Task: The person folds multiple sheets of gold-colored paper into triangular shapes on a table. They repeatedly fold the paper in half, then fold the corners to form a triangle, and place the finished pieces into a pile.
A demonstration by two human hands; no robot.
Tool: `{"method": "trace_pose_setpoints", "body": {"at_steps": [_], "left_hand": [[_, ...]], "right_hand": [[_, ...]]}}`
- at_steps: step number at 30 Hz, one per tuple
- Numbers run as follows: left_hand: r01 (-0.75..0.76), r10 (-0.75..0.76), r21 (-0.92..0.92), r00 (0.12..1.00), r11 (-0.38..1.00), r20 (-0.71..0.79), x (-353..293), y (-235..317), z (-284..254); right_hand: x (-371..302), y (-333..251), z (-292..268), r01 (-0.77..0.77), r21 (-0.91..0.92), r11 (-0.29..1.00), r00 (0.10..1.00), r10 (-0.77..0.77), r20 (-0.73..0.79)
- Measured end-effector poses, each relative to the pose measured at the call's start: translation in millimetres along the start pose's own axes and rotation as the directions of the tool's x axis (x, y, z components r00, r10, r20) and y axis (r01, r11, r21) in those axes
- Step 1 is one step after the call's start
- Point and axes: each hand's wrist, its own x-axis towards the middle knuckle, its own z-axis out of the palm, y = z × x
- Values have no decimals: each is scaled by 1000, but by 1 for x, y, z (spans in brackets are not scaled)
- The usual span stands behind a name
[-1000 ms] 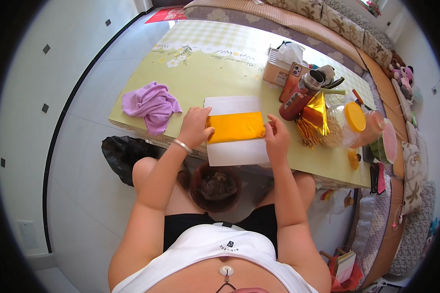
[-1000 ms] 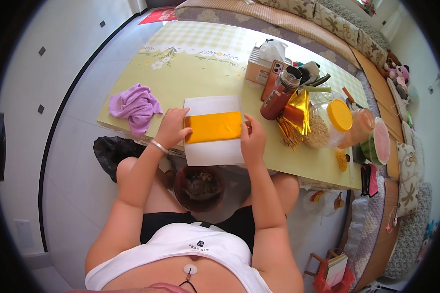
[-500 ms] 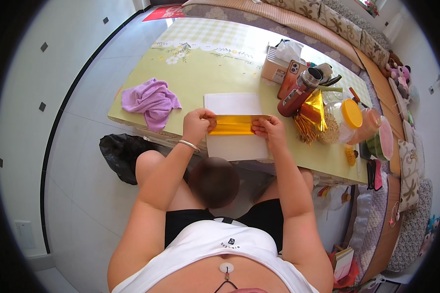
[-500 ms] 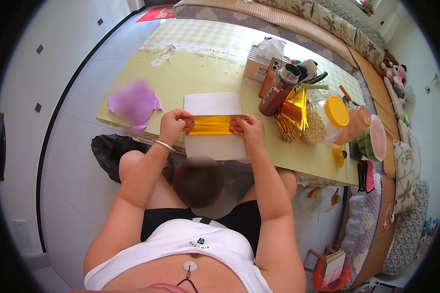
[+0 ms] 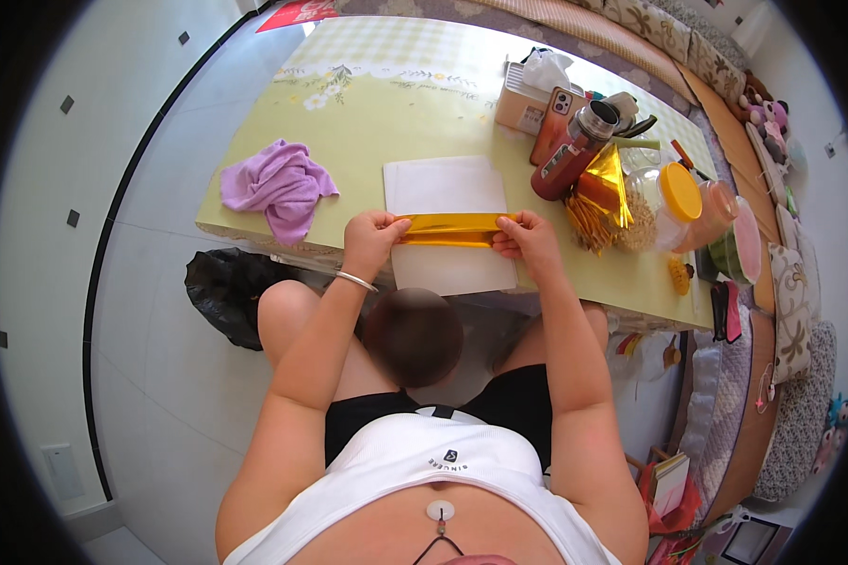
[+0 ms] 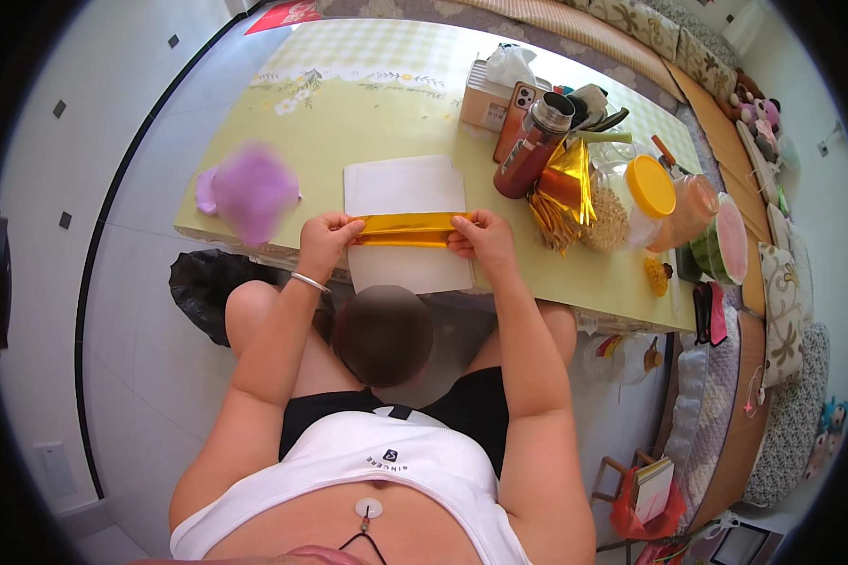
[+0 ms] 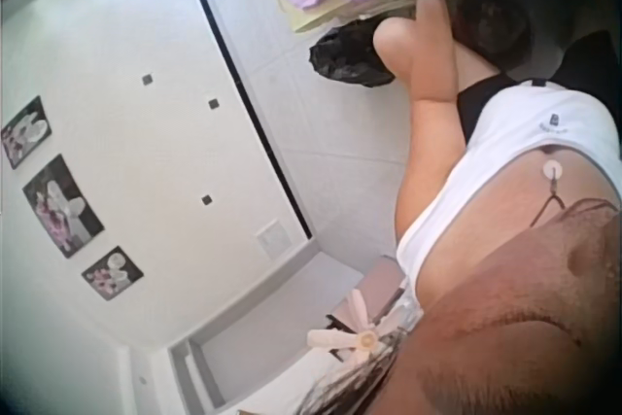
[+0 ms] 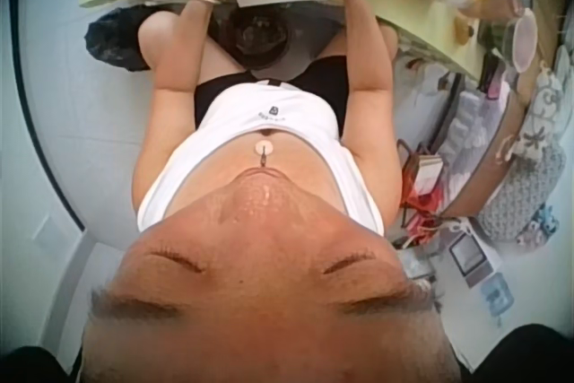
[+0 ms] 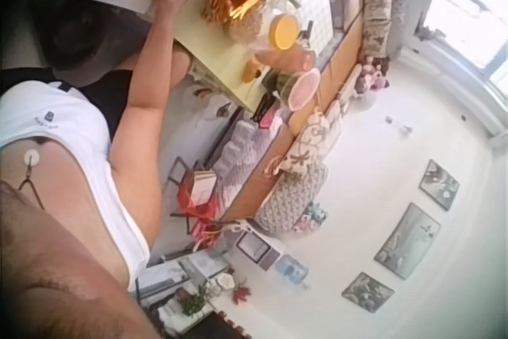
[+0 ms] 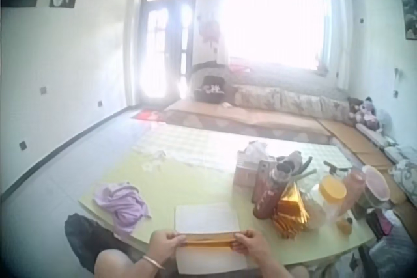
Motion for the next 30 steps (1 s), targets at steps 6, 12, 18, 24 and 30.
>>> {"method": "trace_pose_setpoints", "body": {"at_steps": [6,12,18,24,30], "left_hand": [[-230,249,438,968,869,15,-9,9,0],[-303,336,539,941,786,40,-6,7,2],[-316,344,590,936,743,68,-5,8,2],[-303,308,633,946,713,106,-11,21,8],[-273,309,769,946,578,104,-19,36,9]], "right_hand": [[-7,-1,-1,42,-252,967,998,-52,-31],[-6,13,-8,51,-658,751,990,-125,-66],[-18,-1,7,31,-826,563,973,-206,-104],[-30,11,35,210,-951,-225,567,-765,306],[-39,55,62,547,-837,-34,719,-493,490]]}}
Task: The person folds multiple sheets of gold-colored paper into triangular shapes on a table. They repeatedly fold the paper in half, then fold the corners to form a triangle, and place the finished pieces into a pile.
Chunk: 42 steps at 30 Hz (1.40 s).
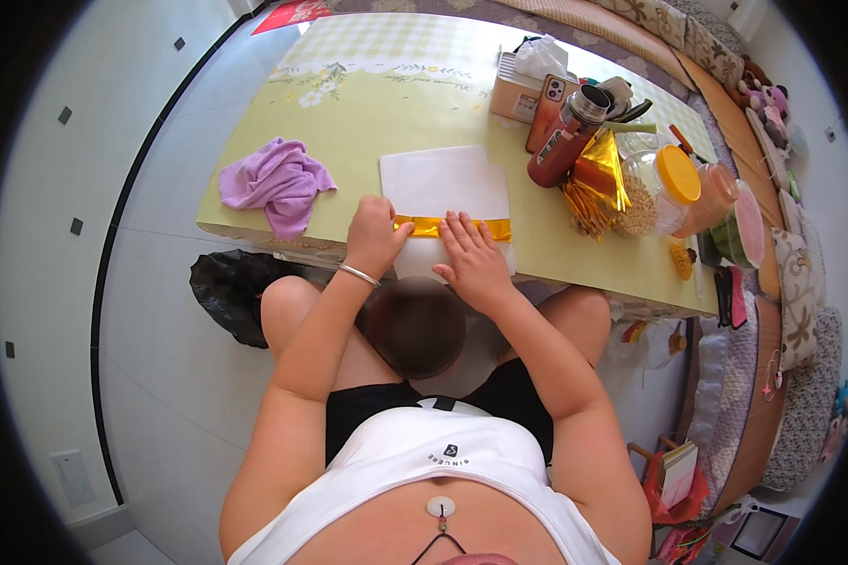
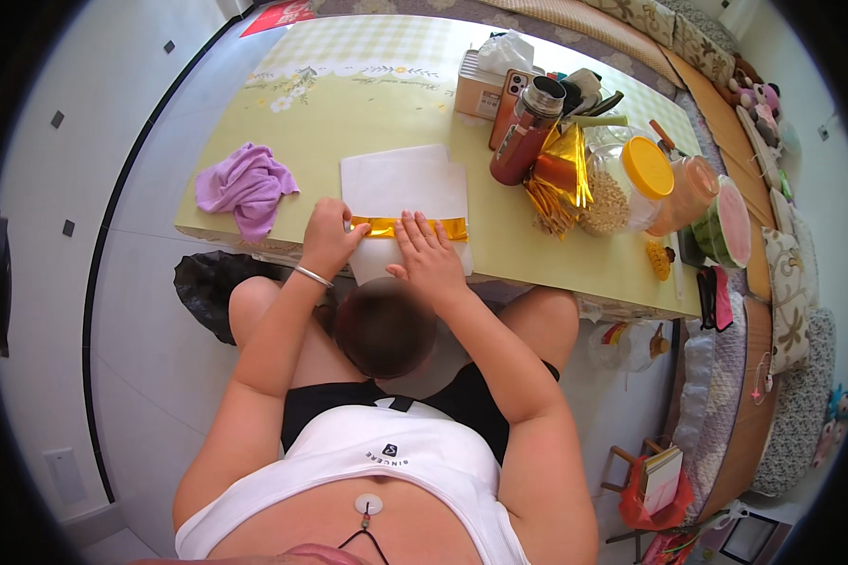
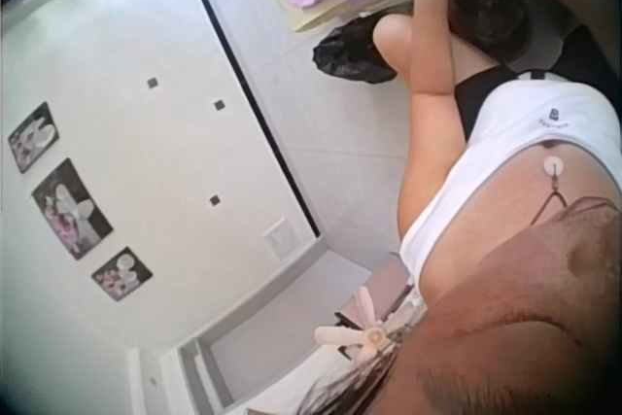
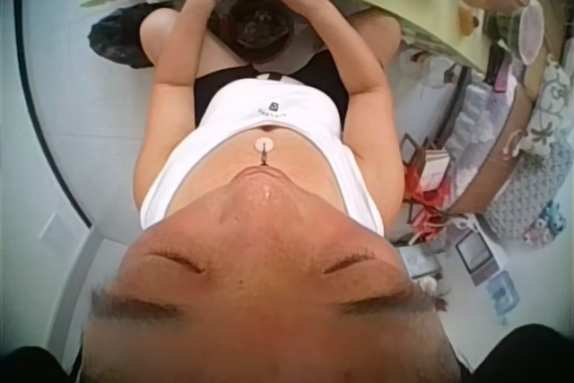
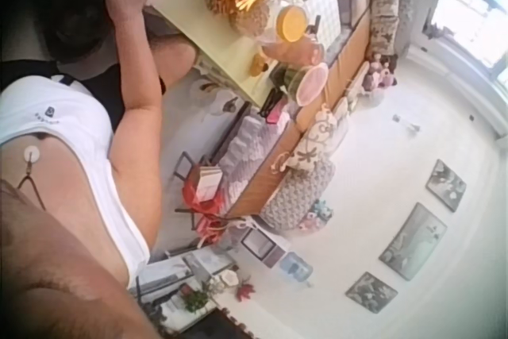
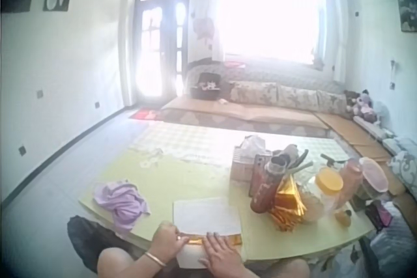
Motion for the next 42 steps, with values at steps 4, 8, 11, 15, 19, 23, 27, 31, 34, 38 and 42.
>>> {"method": "trace_pose_setpoints", "body": {"at_steps": [4,8,11,15,19,23,27,31,34,38,42], "left_hand": [[-610,666,302,733,733,-137,-4,13,8],[-546,538,30,833,837,132,-18,-19,55],[-487,471,83,868,870,155,-27,-25,21],[-514,495,222,858,829,137,-24,-23,3],[-527,506,302,849,794,152,-6,13,-7],[-561,541,352,825,749,162,3,36,14],[-634,599,383,769,672,224,5,51,32],[-578,555,396,811,714,183,5,47,48],[-517,515,-6,855,856,-60,6,40,20],[-22,384,-807,887,590,257,30,5,0],[155,501,-793,700,589,509,56,-6,4]], "right_hand": [[0,-1,-8,1,16,1000,999,-2,53],[-8,14,-16,-66,17,998,996,65,65],[-28,40,-17,-73,-56,996,996,70,-54],[-24,53,-33,42,-99,994,988,-56,-142],[3,42,-61,133,-258,957,982,-91,168],[21,43,-52,195,-338,921,970,-130,204],[24,48,-45,127,-291,948,972,-61,225],[15,46,-63,-65,48,997,996,62,60],[-7,36,-92,23,256,966,989,15,-147],[-33,70,-93,48,307,951,982,12,-190],[-26,62,-77,263,-2,965,938,-256,-235]]}}
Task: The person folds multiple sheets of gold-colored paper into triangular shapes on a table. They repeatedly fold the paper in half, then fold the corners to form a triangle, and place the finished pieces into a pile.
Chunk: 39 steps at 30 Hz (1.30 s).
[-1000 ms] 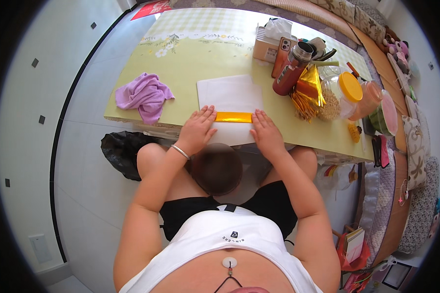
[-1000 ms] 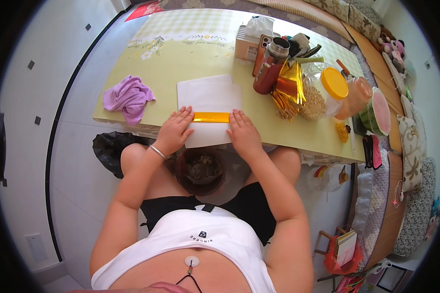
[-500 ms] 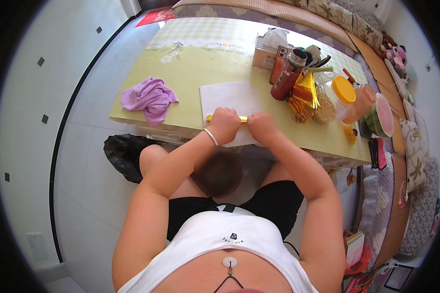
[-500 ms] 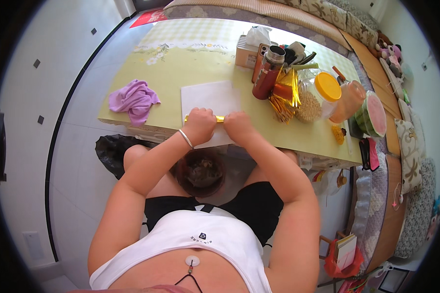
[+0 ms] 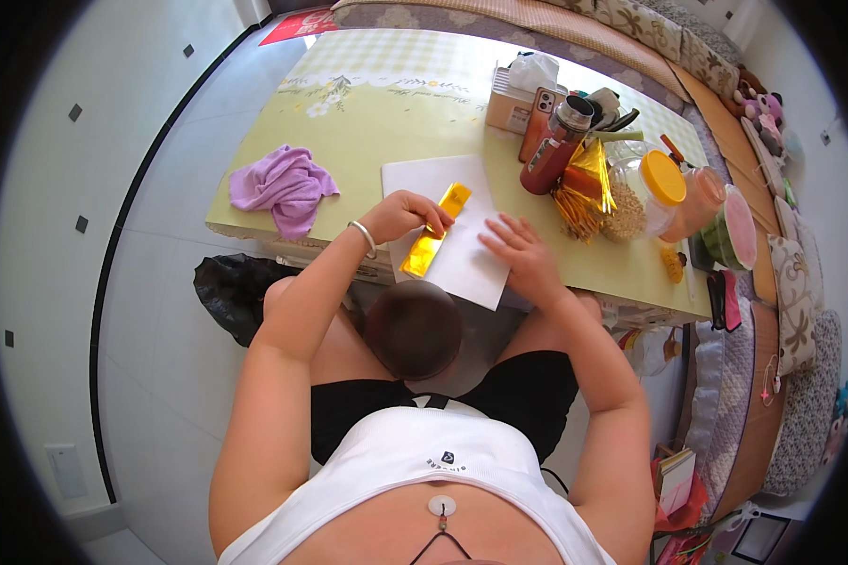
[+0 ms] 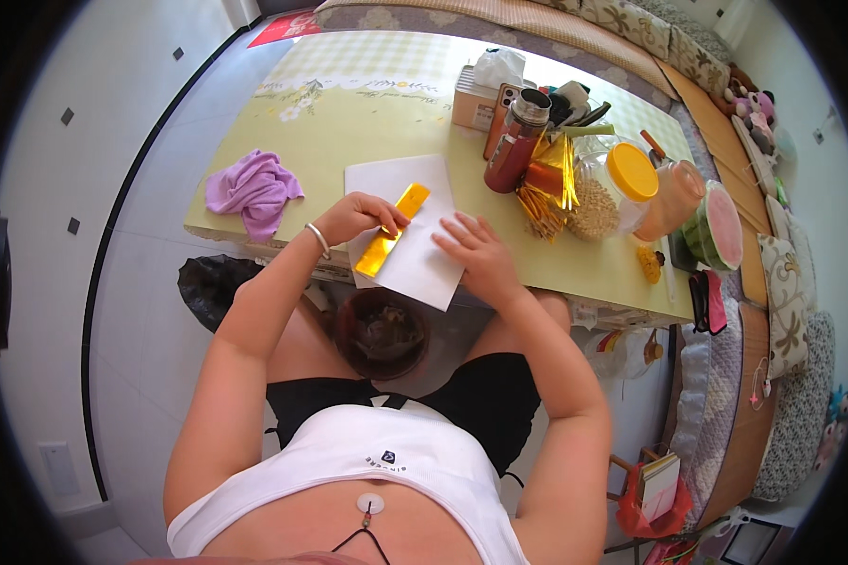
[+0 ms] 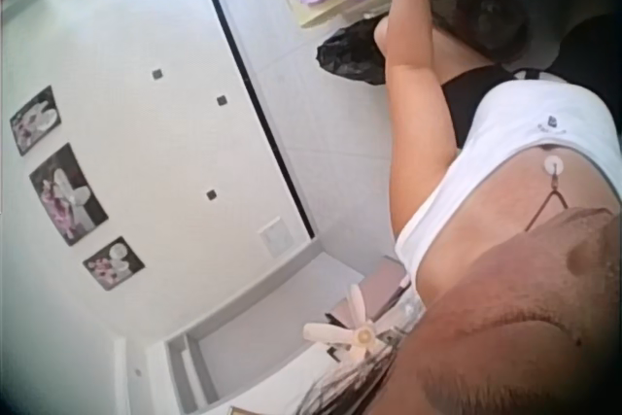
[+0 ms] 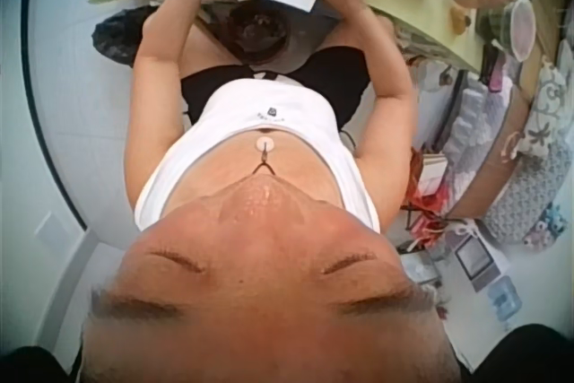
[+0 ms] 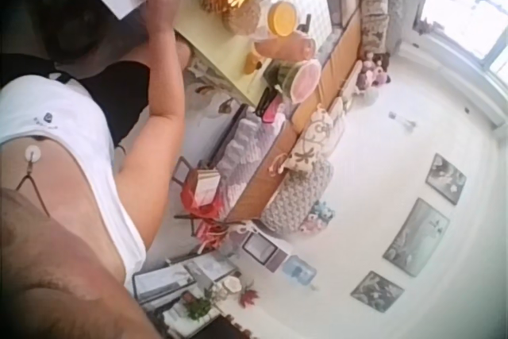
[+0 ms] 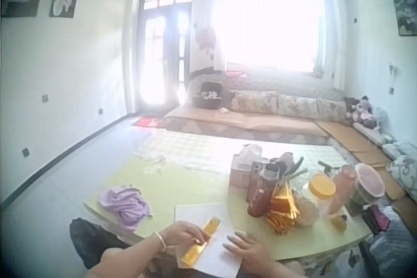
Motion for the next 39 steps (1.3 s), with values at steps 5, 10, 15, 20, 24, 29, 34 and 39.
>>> {"method": "trace_pose_setpoints", "body": {"at_steps": [5,10,15,20,24,29,34,39], "left_hand": [[-188,267,497,959,847,-92,11,14,12],[-170,270,813,963,557,17,-34,46,63],[-22,320,708,901,706,-292,-53,4,63],[3,424,750,824,662,-377,-55,-15,52],[83,330,600,770,796,-546,-48,-25,40],[321,355,670,654,670,-668,-32,-25,34],[386,385,699,626,602,-678,-24,-29,37],[422,440,742,612,521,-657,-20,-29,39]], "right_hand": [[14,-26,24,-16,-41,999,1000,16,18],[33,-49,38,-110,-29,993,994,110,-24],[42,-41,32,-151,188,971,988,152,10],[36,0,39,-315,348,883,949,281,145],[42,16,47,-655,629,419,708,631,317],[46,20,63,-628,347,697,750,661,28],[45,15,71,-657,230,718,729,683,-51],[46,14,72,-664,143,734,730,678,-84]]}}
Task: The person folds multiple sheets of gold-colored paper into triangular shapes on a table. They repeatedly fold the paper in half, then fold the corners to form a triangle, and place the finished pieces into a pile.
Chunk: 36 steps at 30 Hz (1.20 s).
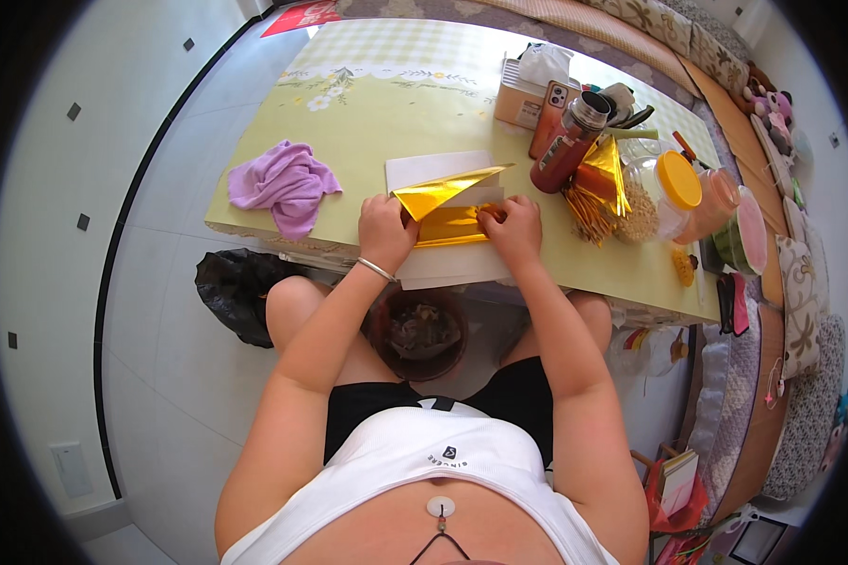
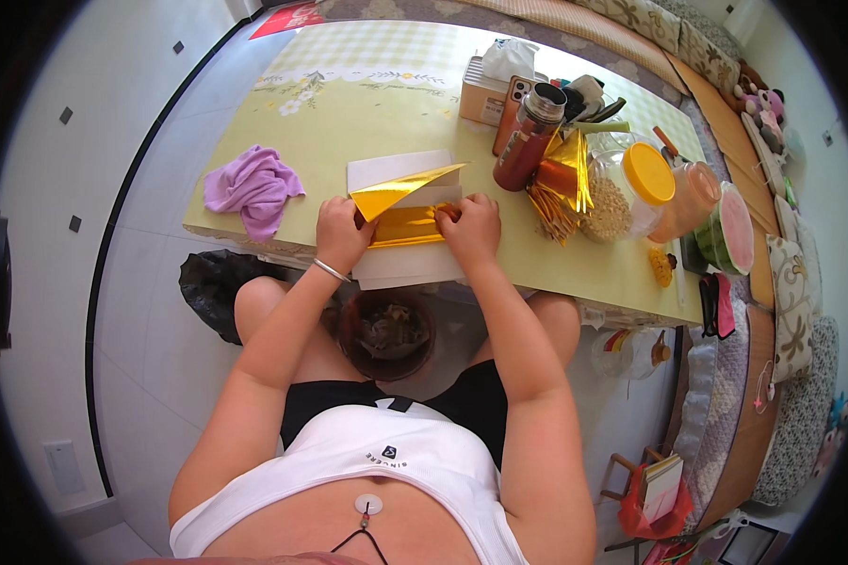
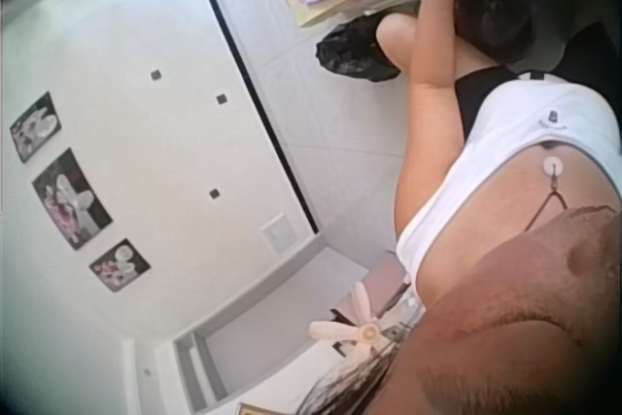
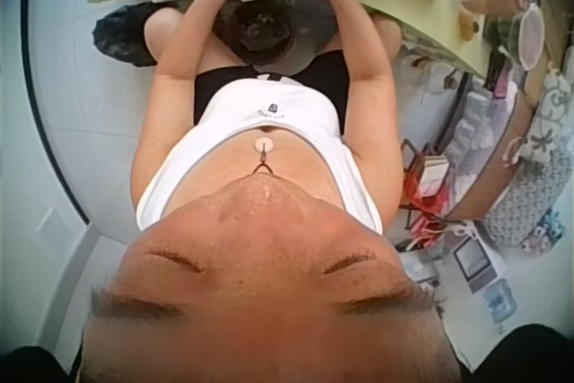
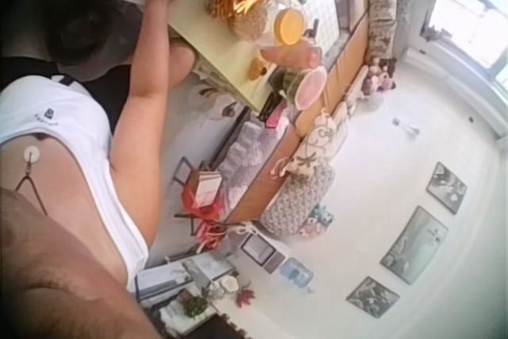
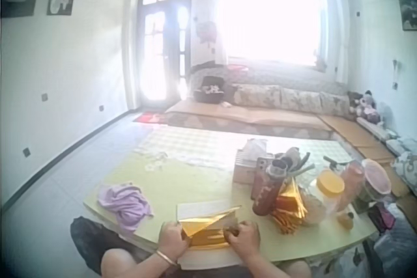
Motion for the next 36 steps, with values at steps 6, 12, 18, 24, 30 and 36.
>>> {"method": "trace_pose_setpoints", "body": {"at_steps": [6,12,18,24,30,36], "left_hand": [[-354,354,22,935,935,26,-3,2,3],[-375,398,-137,885,917,241,-15,5,6],[-520,415,150,797,841,439,-31,35,-9],[-476,354,124,781,871,514,-32,30,-8],[-511,381,76,724,856,575,-26,1,-20],[-578,337,190,678,794,653,20,-29,-36]], "right_hand": [[1,-2,-2,-36,-14,999,998,36,51],[3,-2,-3,-39,-26,999,997,41,69],[2,5,3,-68,-58,996,995,72,71],[-36,-20,8,552,-297,779,834,-510,211],[-42,-1,-24,469,-154,870,793,-337,508],[-36,-6,-32,568,-243,787,777,-414,475]]}}
